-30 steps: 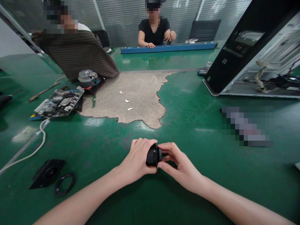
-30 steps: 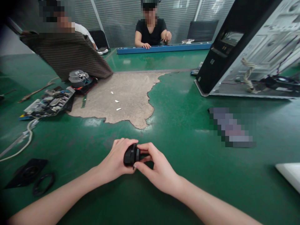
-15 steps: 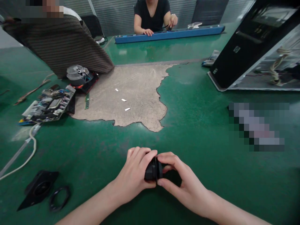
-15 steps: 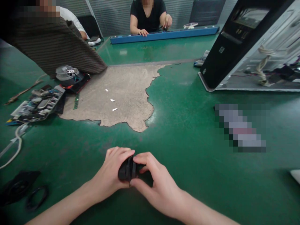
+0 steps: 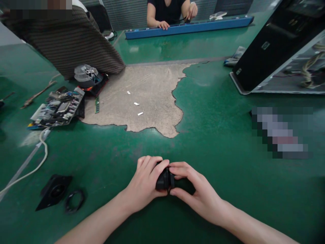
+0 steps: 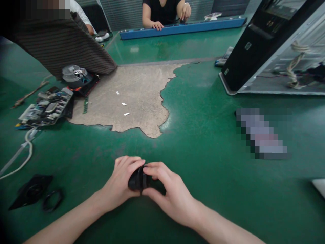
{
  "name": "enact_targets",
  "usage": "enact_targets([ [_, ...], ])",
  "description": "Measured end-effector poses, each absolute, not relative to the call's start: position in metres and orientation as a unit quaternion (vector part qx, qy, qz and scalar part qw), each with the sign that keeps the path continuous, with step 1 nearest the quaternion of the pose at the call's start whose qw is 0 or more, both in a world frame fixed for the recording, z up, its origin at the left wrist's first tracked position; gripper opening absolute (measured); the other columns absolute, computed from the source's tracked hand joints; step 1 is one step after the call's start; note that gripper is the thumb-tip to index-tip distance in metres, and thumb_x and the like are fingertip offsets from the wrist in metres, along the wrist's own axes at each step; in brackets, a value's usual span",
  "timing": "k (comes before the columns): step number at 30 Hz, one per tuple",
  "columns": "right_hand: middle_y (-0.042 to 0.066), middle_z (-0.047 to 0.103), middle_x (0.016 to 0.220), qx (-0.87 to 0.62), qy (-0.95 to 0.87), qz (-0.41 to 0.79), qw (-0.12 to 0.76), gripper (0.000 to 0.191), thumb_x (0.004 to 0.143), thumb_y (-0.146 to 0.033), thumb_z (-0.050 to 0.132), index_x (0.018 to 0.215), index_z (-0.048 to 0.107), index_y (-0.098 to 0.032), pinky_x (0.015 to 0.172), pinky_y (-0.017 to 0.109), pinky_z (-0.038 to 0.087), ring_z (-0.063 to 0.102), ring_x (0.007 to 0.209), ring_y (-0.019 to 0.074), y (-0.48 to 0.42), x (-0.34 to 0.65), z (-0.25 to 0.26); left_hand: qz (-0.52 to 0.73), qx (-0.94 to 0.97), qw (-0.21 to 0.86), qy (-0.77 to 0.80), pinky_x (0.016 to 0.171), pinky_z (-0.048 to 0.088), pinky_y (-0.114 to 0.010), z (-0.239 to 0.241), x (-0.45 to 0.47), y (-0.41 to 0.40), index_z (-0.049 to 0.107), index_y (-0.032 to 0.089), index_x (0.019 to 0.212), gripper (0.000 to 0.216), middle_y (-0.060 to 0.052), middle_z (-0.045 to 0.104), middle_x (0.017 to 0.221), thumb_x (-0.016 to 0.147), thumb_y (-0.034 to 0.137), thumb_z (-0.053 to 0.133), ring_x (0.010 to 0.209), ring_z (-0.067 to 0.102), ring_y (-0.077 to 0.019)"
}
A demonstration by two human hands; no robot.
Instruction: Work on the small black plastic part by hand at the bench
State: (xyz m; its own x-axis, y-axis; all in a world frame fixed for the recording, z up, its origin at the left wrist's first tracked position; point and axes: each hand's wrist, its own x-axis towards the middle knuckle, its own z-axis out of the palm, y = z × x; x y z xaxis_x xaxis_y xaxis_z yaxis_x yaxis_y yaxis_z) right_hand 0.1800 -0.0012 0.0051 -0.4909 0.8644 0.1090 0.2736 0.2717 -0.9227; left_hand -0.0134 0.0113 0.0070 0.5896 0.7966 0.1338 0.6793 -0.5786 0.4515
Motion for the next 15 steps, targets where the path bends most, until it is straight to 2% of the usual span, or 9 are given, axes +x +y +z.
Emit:
enact_targets([
  [15, 0.004, 0.053, 0.113, -0.387, -0.7, 0.487, 0.351, 0.039, 0.075, -0.019, 0.062, 0.109, 0.047, -0.025, 0.083, 0.03, 0.051, 0.054, 0.101, 0.0161, -0.0074, 0.1754, -0.0001, 0.192, 0.874, 0.153, 0.42, 0.082, 0.032, -0.04, 0.007, -0.0118, 0.0061, 0.03, 0.02, 0.119, 0.068, -0.008, 0.049, 0.106, 0.063, 0.025, 0.069, 0.096, 0.045, -0.0245],
])
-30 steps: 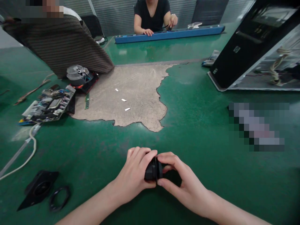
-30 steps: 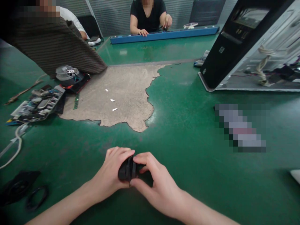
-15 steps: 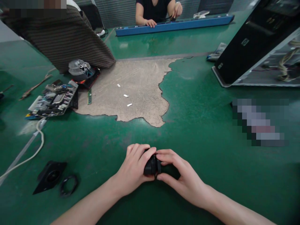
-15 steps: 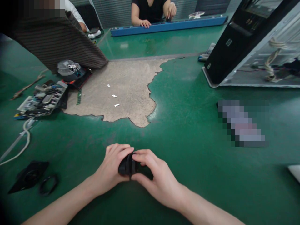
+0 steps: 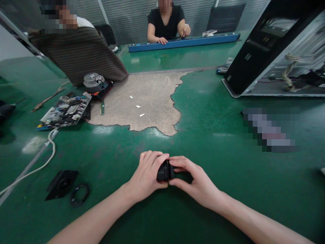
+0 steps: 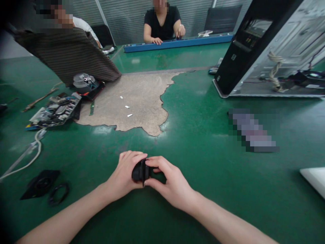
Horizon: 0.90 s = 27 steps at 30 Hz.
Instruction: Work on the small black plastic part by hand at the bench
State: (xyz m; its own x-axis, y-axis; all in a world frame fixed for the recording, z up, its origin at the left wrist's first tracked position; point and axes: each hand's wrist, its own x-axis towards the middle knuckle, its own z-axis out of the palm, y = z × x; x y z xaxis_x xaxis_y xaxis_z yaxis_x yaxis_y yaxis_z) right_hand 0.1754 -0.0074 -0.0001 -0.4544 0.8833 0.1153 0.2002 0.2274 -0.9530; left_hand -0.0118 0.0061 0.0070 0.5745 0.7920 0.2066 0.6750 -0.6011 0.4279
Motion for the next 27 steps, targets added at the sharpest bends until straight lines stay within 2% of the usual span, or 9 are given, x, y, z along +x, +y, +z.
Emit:
enact_targets([
  [7, 0.002, 0.057, 0.098, -0.368, -0.693, 0.486, 0.386, 0.028, 0.078, -0.02, 0.057, 0.104, 0.047, -0.022, 0.086, 0.035, 0.05, 0.059, 0.094, 0.0152, -0.018, 0.174, -0.001, 0.223, 0.878, 0.104, 0.41, 0.08, 0.032, -0.036, 0.004, -0.005, 0.0, 0.036, 0.021, 0.112, 0.058, -0.004, 0.052, 0.1, 0.061, 0.024, 0.064, 0.093, 0.048, -0.0221],
  [11, 0.003, 0.056, 0.1, -0.358, -0.703, 0.471, 0.394, 0.03, 0.075, -0.019, 0.06, 0.103, 0.047, -0.022, 0.088, 0.037, 0.049, 0.058, 0.096, 0.0159, -0.02, 0.174, -0.003, 0.23, 0.877, 0.1, 0.411, 0.079, 0.032, -0.035, 0.004, -0.004, -0.001, 0.036, 0.021, 0.111, 0.057, -0.004, 0.052, 0.099, 0.061, 0.025, 0.064, 0.092, 0.049, -0.0226],
  [20, 0.004, 0.054, 0.104, -0.373, -0.721, 0.455, 0.365, 0.032, 0.076, -0.021, 0.06, 0.105, 0.048, -0.022, 0.082, 0.034, 0.052, 0.056, 0.097, 0.0173, -0.015, 0.172, -0.002, 0.218, 0.864, 0.138, 0.432, 0.079, 0.031, -0.035, 0.004, -0.01, -0.004, 0.034, 0.021, 0.113, 0.062, -0.003, 0.051, 0.1, 0.059, 0.02, 0.064, 0.09, 0.048, -0.0208],
  [27, 0.005, 0.055, 0.105, -0.371, -0.716, 0.458, 0.374, 0.032, 0.077, -0.02, 0.059, 0.106, 0.047, -0.022, 0.086, 0.036, 0.05, 0.058, 0.096, 0.0167, -0.022, 0.172, -0.001, 0.222, 0.863, 0.129, 0.435, 0.079, 0.031, -0.035, 0.006, -0.009, -0.008, 0.036, 0.02, 0.112, 0.06, -0.003, 0.052, 0.098, 0.059, 0.02, 0.064, 0.091, 0.048, -0.0212],
])
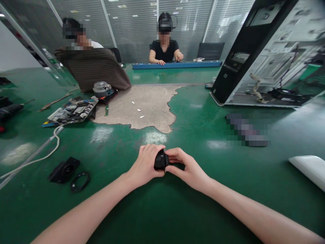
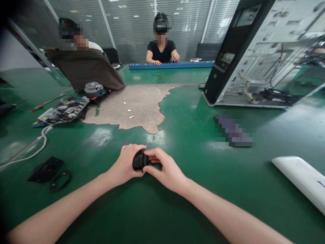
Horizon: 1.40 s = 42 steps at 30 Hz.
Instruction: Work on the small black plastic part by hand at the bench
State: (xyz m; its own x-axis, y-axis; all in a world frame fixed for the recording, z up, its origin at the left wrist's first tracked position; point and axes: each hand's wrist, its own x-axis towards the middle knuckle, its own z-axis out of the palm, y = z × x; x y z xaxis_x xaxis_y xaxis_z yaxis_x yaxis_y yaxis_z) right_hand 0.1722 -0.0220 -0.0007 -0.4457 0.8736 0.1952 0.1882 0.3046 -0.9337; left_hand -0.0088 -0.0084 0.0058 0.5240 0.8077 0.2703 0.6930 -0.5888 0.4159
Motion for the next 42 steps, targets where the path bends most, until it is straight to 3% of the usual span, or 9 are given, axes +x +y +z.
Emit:
enact_targets([
  [8, 0.004, 0.059, 0.101, -0.354, -0.712, 0.468, 0.386, 0.031, 0.076, -0.022, 0.058, 0.105, 0.046, -0.021, 0.087, 0.037, 0.049, 0.061, 0.094, 0.016, -0.031, 0.172, 0.001, 0.244, 0.865, 0.101, 0.427, 0.08, 0.032, -0.035, 0.005, -0.006, -0.017, 0.039, 0.02, 0.111, 0.058, -0.004, 0.054, 0.101, 0.059, 0.022, 0.064, 0.094, 0.05, -0.0226],
  [15, 0.004, 0.063, 0.09, -0.367, -0.699, 0.475, 0.388, 0.022, 0.08, -0.027, 0.053, 0.1, 0.048, -0.019, 0.079, 0.034, 0.051, 0.063, 0.084, 0.0159, -0.031, 0.172, 0.0, 0.26, 0.863, 0.1, 0.421, 0.079, 0.032, -0.035, 0.004, -0.004, -0.019, 0.038, 0.02, 0.11, 0.056, -0.004, 0.055, 0.102, 0.061, 0.028, 0.064, 0.094, 0.051, -0.0223],
  [29, 0.005, 0.056, 0.104, -0.353, -0.696, 0.483, 0.396, 0.028, 0.08, -0.024, 0.053, 0.106, 0.044, -0.021, 0.081, 0.034, 0.051, 0.059, 0.092, 0.0156, -0.029, 0.173, -0.004, 0.26, 0.853, 0.118, 0.438, 0.077, 0.033, -0.035, 0.004, 0.0, -0.019, 0.041, 0.021, 0.107, 0.052, -0.003, 0.056, 0.1, 0.062, 0.031, 0.064, 0.09, 0.052, -0.0226],
  [42, 0.002, 0.058, 0.092, -0.337, -0.667, 0.534, 0.395, 0.021, 0.078, -0.025, 0.056, 0.097, 0.047, -0.02, 0.079, 0.032, 0.05, 0.061, 0.086, 0.0142, -0.028, 0.174, -0.002, 0.259, 0.864, 0.116, 0.416, 0.079, 0.032, -0.036, 0.003, -0.001, -0.018, 0.037, 0.022, 0.11, 0.056, -0.003, 0.054, 0.101, 0.063, 0.03, 0.065, 0.092, 0.051, -0.022],
])
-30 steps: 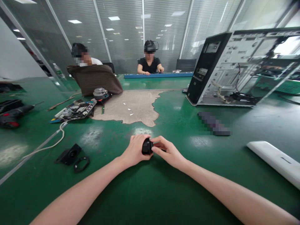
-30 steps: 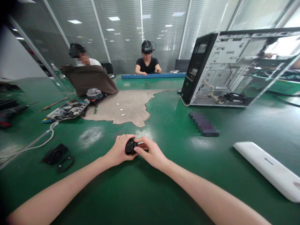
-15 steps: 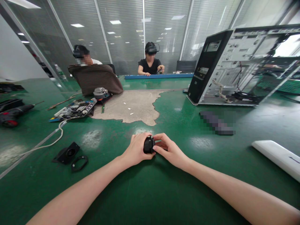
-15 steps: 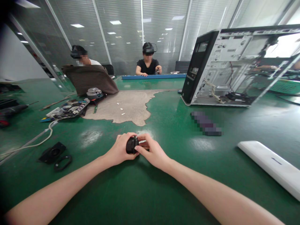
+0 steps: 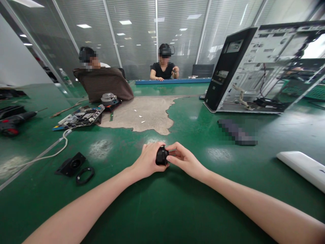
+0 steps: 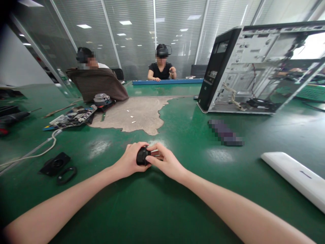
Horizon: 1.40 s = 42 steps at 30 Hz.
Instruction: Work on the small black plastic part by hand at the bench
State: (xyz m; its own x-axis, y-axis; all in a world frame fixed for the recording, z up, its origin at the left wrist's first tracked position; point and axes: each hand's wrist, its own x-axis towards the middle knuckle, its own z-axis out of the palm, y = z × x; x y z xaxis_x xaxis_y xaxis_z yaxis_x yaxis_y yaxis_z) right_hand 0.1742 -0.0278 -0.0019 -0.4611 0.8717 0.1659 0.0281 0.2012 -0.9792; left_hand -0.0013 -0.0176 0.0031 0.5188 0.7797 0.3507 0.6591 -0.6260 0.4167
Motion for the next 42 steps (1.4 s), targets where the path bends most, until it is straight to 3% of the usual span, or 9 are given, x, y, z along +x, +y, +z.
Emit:
enact_targets([
  [7, 0.005, 0.053, 0.103, -0.361, -0.685, 0.497, 0.392, 0.029, 0.079, -0.02, 0.054, 0.107, 0.045, -0.021, 0.08, 0.033, 0.051, 0.056, 0.096, 0.0162, -0.029, 0.173, -0.001, 0.254, 0.86, 0.127, 0.425, 0.078, 0.032, -0.035, 0.004, -0.001, -0.017, 0.037, 0.022, 0.11, 0.053, -0.003, 0.053, 0.101, 0.064, 0.027, 0.063, 0.091, 0.05, -0.0216],
  [15, 0.005, 0.05, 0.103, -0.366, -0.671, 0.516, 0.387, 0.03, 0.078, -0.017, 0.056, 0.106, 0.049, -0.022, 0.08, 0.03, 0.051, 0.054, 0.097, 0.0163, -0.029, 0.172, -0.003, 0.228, 0.847, 0.19, 0.441, 0.077, 0.033, -0.035, 0.0, -0.003, -0.015, 0.037, 0.022, 0.111, 0.06, -0.003, 0.054, 0.099, 0.059, 0.025, 0.066, 0.088, 0.049, -0.022],
  [21, 0.005, 0.053, 0.101, -0.379, -0.669, 0.514, 0.381, 0.033, 0.077, -0.016, 0.056, 0.107, 0.046, -0.022, 0.079, 0.033, 0.051, 0.057, 0.093, 0.0169, -0.023, 0.17, 0.0, 0.245, 0.853, 0.172, 0.427, 0.079, 0.032, -0.035, 0.003, -0.005, -0.011, 0.037, 0.022, 0.111, 0.058, -0.003, 0.053, 0.099, 0.06, 0.027, 0.065, 0.089, 0.049, -0.0215],
  [28, 0.002, 0.056, 0.098, -0.33, -0.653, 0.558, 0.392, 0.03, 0.076, -0.021, 0.059, 0.103, 0.045, -0.022, 0.08, 0.032, 0.049, 0.058, 0.092, 0.0159, -0.025, 0.171, 0.001, 0.261, 0.856, 0.139, 0.423, 0.078, 0.032, -0.035, 0.001, -0.003, -0.011, 0.038, 0.022, 0.11, 0.06, -0.003, 0.054, 0.1, 0.058, 0.028, 0.067, 0.091, 0.05, -0.0224],
  [33, -0.001, 0.058, 0.081, -0.342, -0.626, 0.575, 0.401, 0.018, 0.078, -0.027, 0.056, 0.091, 0.046, -0.021, 0.069, 0.028, 0.049, 0.06, 0.078, 0.0133, -0.023, 0.167, 0.0, 0.279, 0.86, 0.122, 0.409, 0.077, 0.032, -0.034, -0.003, -0.004, -0.01, 0.037, 0.021, 0.11, 0.062, -0.004, 0.054, 0.1, 0.056, 0.029, 0.069, 0.09, 0.05, -0.0224],
  [38, 0.002, 0.057, 0.092, -0.356, -0.631, 0.56, 0.403, 0.024, 0.075, -0.026, 0.06, 0.093, 0.046, -0.021, 0.08, 0.032, 0.046, 0.057, 0.09, 0.0163, -0.018, 0.164, 0.0, 0.282, 0.858, 0.12, 0.412, 0.077, 0.032, -0.034, -0.004, -0.006, -0.008, 0.038, 0.022, 0.109, 0.061, -0.004, 0.054, 0.099, 0.057, 0.028, 0.068, 0.091, 0.05, -0.0226],
  [42, 0.003, 0.056, 0.094, -0.341, -0.639, 0.567, 0.391, 0.024, 0.075, -0.025, 0.061, 0.094, 0.047, -0.021, 0.08, 0.034, 0.046, 0.056, 0.092, 0.0175, -0.017, 0.165, 0.001, 0.283, 0.858, 0.125, 0.41, 0.077, 0.031, -0.034, -0.004, -0.008, -0.005, 0.038, 0.022, 0.11, 0.062, -0.003, 0.054, 0.1, 0.057, 0.026, 0.068, 0.091, 0.049, -0.0223],
])
